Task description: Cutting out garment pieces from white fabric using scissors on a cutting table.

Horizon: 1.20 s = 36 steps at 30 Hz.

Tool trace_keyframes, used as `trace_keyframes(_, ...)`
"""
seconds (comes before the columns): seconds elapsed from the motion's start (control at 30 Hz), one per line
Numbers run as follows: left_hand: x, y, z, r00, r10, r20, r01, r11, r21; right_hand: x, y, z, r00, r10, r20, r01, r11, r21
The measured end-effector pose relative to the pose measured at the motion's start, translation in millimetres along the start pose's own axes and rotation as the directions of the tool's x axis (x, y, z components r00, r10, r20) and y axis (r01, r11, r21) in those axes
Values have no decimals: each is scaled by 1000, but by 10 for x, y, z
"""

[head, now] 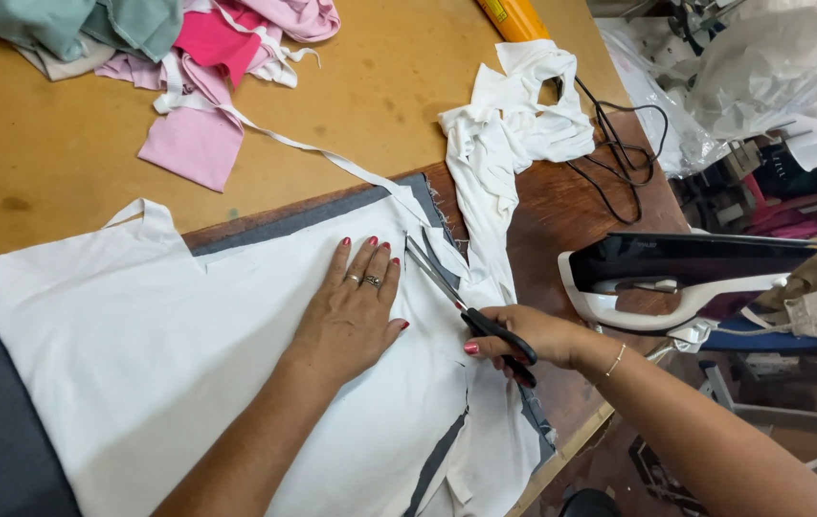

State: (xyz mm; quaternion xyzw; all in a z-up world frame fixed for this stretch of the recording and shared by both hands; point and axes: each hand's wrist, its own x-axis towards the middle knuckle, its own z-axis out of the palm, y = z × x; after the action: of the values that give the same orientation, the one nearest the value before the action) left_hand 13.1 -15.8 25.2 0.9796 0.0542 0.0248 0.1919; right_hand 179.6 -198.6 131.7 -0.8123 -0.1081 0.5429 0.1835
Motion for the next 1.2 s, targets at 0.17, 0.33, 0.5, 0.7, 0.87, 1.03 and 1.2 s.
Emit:
trace_keyframes(0.17, 23, 44, 31, 1000, 6, -29, -8, 998, -67, 278, -91, -186, 996, -92, -23, 86, 977, -194)
trace_keyframes(0.33, 12, 54, 30, 999, -8, -53, 5, 998, -58, 278, -264, -144, 995, -91, -47, 73, 954, -291)
trace_keyframes(0.5, 23, 66, 41, 998, -17, -66, 15, 999, -38, 195, -415, -83, 991, -89, -101, 45, 926, -376)
trace_keyframes(0.7, 34, 56, 88, 998, -22, -55, 21, 999, -25, 235, -464, -54, 978, -133, -159, 32, 855, -518)
trace_keyframes(0.87, 25, 60, 74, 998, -19, -53, 18, 1000, -19, 288, -386, -102, 968, -154, -201, 5, 805, -593)
trace_keyframes(1.03, 27, 62, 70, 999, -22, -47, 21, 1000, -12, 307, -454, -64, 966, -165, -199, 11, 797, -604)
trace_keyframes(1.2, 30, 47, 64, 999, -11, -40, 11, 1000, -23, 438, -491, -72, 959, -204, -196, 37, 778, -628)
